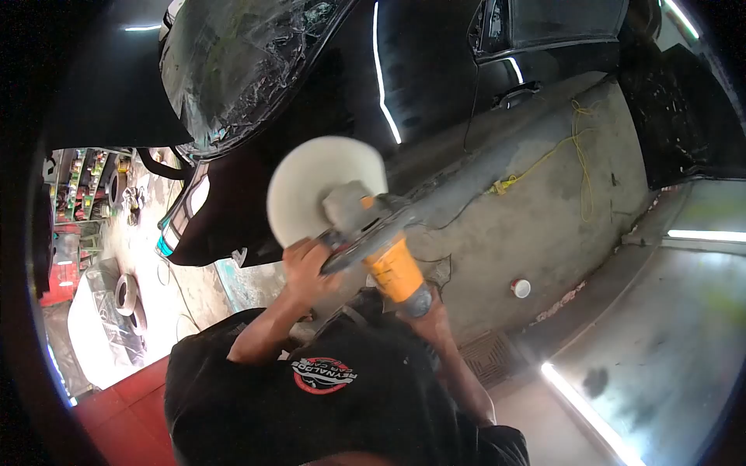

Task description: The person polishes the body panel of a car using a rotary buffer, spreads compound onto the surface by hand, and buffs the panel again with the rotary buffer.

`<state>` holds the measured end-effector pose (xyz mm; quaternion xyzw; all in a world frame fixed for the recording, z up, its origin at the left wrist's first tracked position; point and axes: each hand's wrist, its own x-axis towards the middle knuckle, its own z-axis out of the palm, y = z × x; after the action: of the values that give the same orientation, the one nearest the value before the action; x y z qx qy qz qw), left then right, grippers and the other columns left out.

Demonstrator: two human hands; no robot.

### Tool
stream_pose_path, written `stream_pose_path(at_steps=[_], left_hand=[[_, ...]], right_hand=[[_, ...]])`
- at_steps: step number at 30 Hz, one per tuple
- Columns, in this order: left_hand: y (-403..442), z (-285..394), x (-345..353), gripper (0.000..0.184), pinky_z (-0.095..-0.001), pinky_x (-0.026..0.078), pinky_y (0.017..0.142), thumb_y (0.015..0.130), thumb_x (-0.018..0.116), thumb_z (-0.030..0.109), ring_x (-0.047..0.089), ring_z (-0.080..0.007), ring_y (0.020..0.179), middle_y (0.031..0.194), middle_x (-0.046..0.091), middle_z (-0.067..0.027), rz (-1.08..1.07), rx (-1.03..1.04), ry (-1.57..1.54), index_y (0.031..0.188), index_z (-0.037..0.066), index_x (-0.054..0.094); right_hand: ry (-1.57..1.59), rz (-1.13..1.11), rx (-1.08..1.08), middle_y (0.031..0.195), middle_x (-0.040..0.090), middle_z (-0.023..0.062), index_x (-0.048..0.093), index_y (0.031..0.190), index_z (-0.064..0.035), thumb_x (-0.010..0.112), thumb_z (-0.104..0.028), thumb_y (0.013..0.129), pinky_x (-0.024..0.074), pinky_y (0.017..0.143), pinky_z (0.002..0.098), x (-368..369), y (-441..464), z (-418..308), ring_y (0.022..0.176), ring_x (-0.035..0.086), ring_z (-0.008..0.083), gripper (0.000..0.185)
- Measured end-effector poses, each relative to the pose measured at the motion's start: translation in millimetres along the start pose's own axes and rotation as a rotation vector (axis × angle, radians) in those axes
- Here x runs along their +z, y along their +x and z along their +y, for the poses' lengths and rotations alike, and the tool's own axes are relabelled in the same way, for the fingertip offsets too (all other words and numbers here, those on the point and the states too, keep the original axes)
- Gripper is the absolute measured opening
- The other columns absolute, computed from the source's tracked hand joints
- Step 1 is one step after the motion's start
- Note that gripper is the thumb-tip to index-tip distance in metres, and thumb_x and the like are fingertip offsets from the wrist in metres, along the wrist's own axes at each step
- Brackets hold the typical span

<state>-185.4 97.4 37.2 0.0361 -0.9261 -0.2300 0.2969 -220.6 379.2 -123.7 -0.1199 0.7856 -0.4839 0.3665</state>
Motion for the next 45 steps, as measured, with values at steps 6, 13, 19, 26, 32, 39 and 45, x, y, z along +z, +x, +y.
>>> stream_pose_path(at_steps=[6, 13, 19, 26, 32, 39, 45], left_hand=[[-10, 18, -17, 0.014, -0.0425, 0.044, 0.052, 0.061, 0.067, 0.008, 0.056, -0.0342, 0.055, 0.064, 0.055, -0.0128, -0.111, -0.034, 0.049, 0.068, 0.005, 0.055], [35, 85, 47, 0.015, -0.0376, 0.040, 0.049, 0.070, 0.073, 0.005, 0.052, -0.0299, 0.049, 0.059, 0.052, -0.0140, -0.271, 0.000, 0.076, 0.076, 0.000, 0.060], [36, 102, 85, 0.023, -0.0342, 0.050, 0.060, 0.081, 0.079, 0.018, 0.064, -0.0212, 0.060, 0.070, 0.067, -0.0148, -0.502, -0.297, -0.021, 0.088, -0.001, 0.070], [36, 132, 198, 0.034, -0.0369, 0.051, 0.058, 0.079, 0.081, 0.025, 0.068, -0.0250, 0.061, 0.070, 0.066, -0.0192, -0.608, -0.608, -0.067, 0.089, -0.004, 0.067], [6, 197, 258, 0.036, -0.0366, 0.051, 0.059, 0.078, 0.083, 0.025, 0.068, -0.0242, 0.062, 0.071, 0.066, -0.0190, -0.664, -0.902, -0.081, 0.090, -0.005, 0.066], [-55, 177, 316, 0.039, -0.0371, 0.052, 0.067, 0.083, 0.080, 0.026, 0.069, -0.0248, 0.074, 0.078, 0.067, -0.0181, -0.772, -1.089, -0.098, 0.102, -0.005, 0.065], [-97, 169, 357, 0.034, -0.0382, 0.053, 0.072, 0.086, 0.076, 0.018, 0.071, -0.0282, 0.081, 0.087, 0.069, -0.0204, -0.742, -1.117, -0.050, 0.109, -0.004, 0.063]], right_hand=[[-0.027, -0.098, -0.018, 0.117, 0.065, 0.0202, 0.047, 0.134, -0.0012, 0.090, -0.027, 0.067, 0.0491, 0.097, 0.0410, 5, -11, -34, 0.114, 0.063, 0.0343, 0.083], [0.264, 0.033, 0.017, 0.117, 0.067, 0.0215, 0.046, 0.135, -0.0030, 0.090, -0.025, 0.066, 0.0481, 0.098, 0.0405, -41, -51, 8, 0.114, 0.063, 0.0357, 0.085], [0.176, 0.042, 0.105, 0.118, 0.066, 0.0242, 0.043, 0.139, 0.0002, 0.090, -0.027, 0.064, 0.0481, 0.098, 0.0409, -54, -65, 43, 0.114, 0.063, 0.0359, 0.092], [0.201, -0.274, 0.220, 0.115, 0.067, 0.0212, 0.047, 0.134, 0.0021, 0.091, -0.016, 0.062, 0.0498, 0.094, 0.0384, -174, -13, 126, 0.110, 0.065, 0.0301, 0.087], [0.169, -0.506, 0.199, 0.110, 0.068, 0.0179, 0.049, 0.132, 0.0010, 0.089, -0.010, 0.062, 0.0504, 0.092, 0.0397, -268, 3, 209, 0.105, 0.067, 0.0291, 0.081], [0.374, -0.635, 0.198, 0.116, 0.065, 0.0127, 0.052, 0.130, 0.0004, 0.088, -0.011, 0.061, 0.0490, 0.092, 0.0372, -260, 40, 321, 0.109, 0.062, 0.0236, 0.078], [0.343, 0.038, 0.646, 0.112, 0.063, 0.0081, 0.050, 0.140, -0.0037, 0.060, -0.020, 0.097, 0.0504, 0.082, 0.0338, -278, 79, 480, 0.092, 0.061, 0.0206, 0.047]])
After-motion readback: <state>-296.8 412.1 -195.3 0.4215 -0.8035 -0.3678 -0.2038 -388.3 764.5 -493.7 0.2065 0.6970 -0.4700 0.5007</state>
